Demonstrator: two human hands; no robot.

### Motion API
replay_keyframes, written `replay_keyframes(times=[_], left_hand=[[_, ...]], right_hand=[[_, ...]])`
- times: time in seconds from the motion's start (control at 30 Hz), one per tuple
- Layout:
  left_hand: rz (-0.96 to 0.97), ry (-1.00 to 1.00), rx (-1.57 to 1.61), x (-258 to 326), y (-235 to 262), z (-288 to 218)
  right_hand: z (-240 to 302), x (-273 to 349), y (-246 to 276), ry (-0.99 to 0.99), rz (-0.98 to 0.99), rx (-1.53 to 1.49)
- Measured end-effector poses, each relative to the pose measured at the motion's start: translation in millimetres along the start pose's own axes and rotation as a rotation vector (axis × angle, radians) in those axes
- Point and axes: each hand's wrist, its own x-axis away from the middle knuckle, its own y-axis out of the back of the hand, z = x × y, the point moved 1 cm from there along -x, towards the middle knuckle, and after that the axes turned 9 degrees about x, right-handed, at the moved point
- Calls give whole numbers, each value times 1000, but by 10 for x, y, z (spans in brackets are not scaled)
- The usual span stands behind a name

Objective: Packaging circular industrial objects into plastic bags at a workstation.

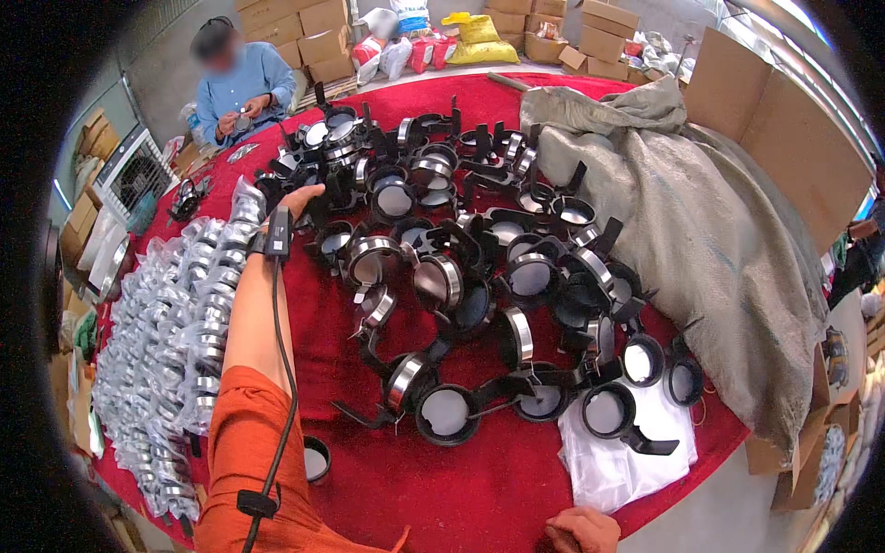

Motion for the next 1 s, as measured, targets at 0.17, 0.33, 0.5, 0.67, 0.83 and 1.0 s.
replay_keyframes(times=[0.17,0.33,0.5,0.67,0.83,1.0], left_hand=[[43,481,276,-35,-666,-472],[425,105,-224,212,-1142,-1322],[507,370,679,295,-611,-1739],[-539,372,-188,94,-73,-494],[-310,568,-790,123,-163,90],[-332,379,-244,49,-341,-168]], right_hand=[[24,-36,-16,-6,-16,-23],[82,-16,-7,9,-26,31],[110,-14,-12,-19,-6,79],[80,9,-44,-25,-26,80],[38,10,-36,-54,9,104],[70,0,-57,-58,-19,82]])
